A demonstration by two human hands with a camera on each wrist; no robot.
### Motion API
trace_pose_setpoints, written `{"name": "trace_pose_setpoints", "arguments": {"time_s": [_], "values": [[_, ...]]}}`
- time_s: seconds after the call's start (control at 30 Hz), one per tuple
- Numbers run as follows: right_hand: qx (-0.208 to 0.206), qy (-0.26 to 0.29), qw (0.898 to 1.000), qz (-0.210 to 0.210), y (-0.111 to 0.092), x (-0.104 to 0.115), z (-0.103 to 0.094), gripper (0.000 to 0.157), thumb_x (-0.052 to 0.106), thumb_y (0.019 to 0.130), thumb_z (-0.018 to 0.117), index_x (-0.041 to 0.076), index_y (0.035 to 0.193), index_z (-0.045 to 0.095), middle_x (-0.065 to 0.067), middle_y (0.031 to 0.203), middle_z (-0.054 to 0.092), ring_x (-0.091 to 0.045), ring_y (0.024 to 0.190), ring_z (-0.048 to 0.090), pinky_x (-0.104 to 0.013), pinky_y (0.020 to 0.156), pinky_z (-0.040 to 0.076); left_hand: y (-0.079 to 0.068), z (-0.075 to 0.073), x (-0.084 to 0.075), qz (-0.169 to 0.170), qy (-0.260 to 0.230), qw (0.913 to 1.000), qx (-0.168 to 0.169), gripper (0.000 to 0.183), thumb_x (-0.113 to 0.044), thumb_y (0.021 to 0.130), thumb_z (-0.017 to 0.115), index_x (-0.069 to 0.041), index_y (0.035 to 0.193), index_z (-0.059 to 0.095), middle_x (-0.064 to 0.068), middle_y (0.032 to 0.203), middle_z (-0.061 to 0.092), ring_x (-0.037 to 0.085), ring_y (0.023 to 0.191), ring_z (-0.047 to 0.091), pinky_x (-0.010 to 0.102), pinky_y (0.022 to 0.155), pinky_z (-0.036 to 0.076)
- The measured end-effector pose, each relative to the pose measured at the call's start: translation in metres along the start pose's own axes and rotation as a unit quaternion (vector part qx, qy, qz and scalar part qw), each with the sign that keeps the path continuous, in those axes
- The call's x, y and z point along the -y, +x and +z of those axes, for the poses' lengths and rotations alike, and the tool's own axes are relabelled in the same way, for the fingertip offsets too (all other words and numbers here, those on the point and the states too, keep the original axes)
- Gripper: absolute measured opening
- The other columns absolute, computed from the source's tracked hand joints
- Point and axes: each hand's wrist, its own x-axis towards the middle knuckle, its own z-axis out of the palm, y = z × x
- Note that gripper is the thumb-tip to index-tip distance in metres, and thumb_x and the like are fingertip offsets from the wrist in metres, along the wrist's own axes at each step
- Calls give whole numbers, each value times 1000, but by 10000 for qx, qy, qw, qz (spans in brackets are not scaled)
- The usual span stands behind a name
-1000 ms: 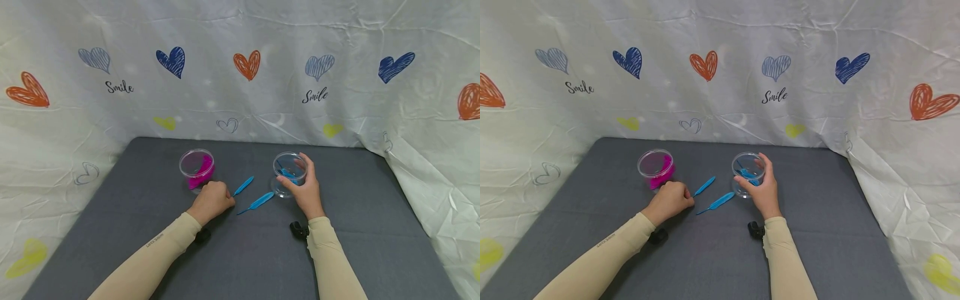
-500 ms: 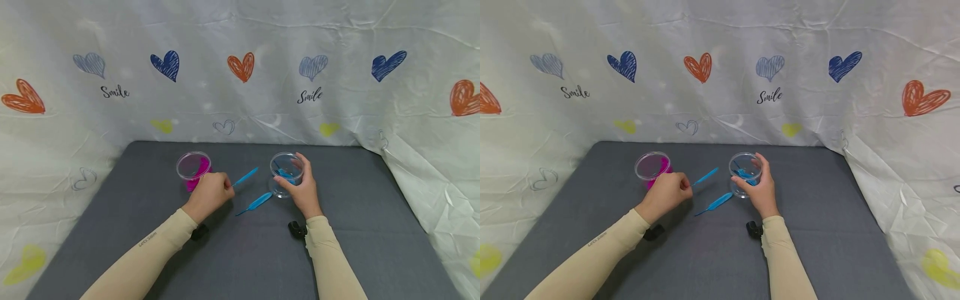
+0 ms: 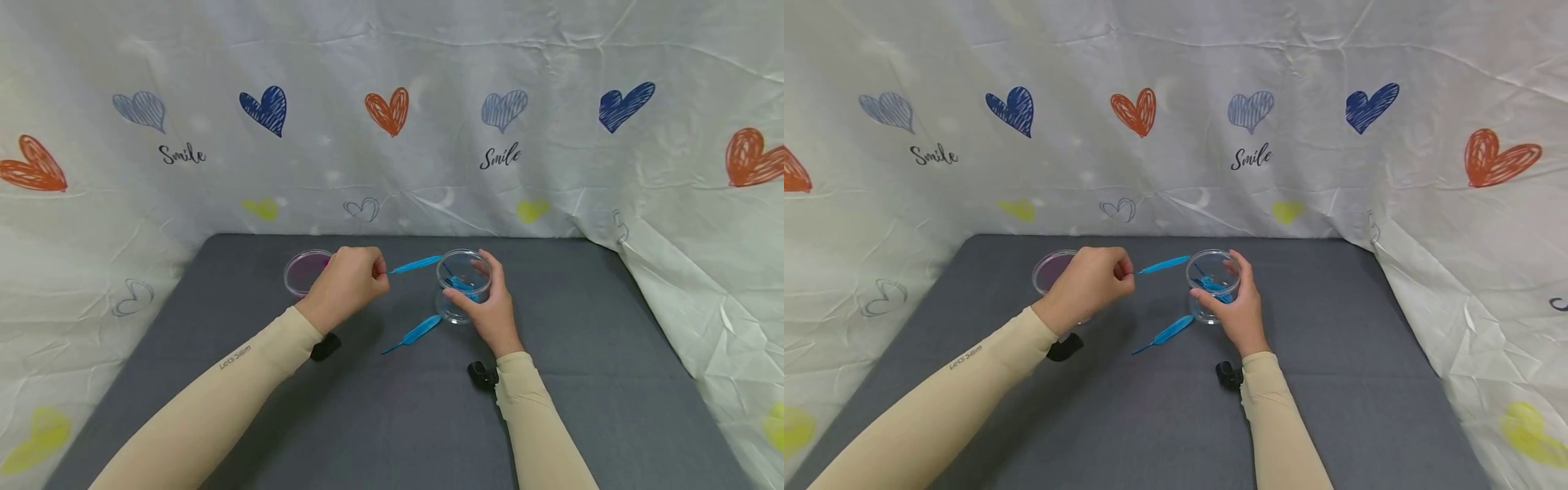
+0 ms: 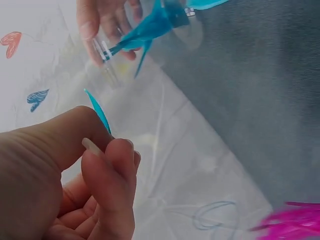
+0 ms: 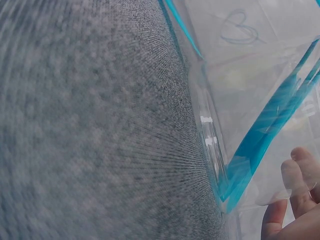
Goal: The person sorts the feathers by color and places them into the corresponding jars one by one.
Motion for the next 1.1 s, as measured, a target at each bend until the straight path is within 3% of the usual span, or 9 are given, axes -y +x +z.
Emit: {"name": "trace_pose_setpoints", "arguments": {"time_s": [0.27, 0.47, 0.67, 0.77, 1.1], "values": [[20, 9, 10000, 11, -1, 0, 0, 96, 44, 89, 89, 47, 165, 30, 5, 165, 50, -20, 159, 41, -56, 126, 40, 23, -2, -23, 181, 151, 9995, 191, 14, -1, 91, 67, -11, 80, 67, 1, 70, 60, 16, 58, 53, 30, 60, 48], [20, 28, 10000, 25, -1, 1, 0, 98, 43, 90, 89, 37, 168, 31, 3, 164, 51, -21, 157, 43, -56, 125, 42, 35, 2, -39, 215, 168, 9986, 460, 15, -2, 94, 68, -11, 82, 68, 2, 72, 64, 15, 60, 56, 29, 63, 52], [10, 21, 10000, 10, 0, 0, -1, 96, 43, 90, 89, 45, 165, 31, 4, 165, 50, -21, 158, 42, -56, 125, 42, 42, 9, -47, 288, 351, 9970, 632, 14, -3, 97, 67, -9, 85, 69, 3, 71, 64, 15, 59, 58, 29, 64, 54], [-2, 39, 10000, 17, 1, -1, -1, 95, 43, 90, 90, 44, 165, 31, 5, 165, 50, -21, 158, 43, -56, 125, 42, 46, 12, -50, 323, 396, 9963, 698, 14, -3, 98, 67, -8, 86, 70, 3, 72, 65, 15, 59, 59, 29, 65, 55], [37, 126, 9999, -1, 2, -3, -1, 93, 39, 91, 89, 46, 164, 31, 3, 164, 51, -21, 154, 47, -57, 119, 48, 57, 21, -64, 555, 567, 9934, 828, 22, -2, 98, 66, -9, 77, 66, 1, 63, 53, 14, 53, 51, 27, 58, 46]]}}
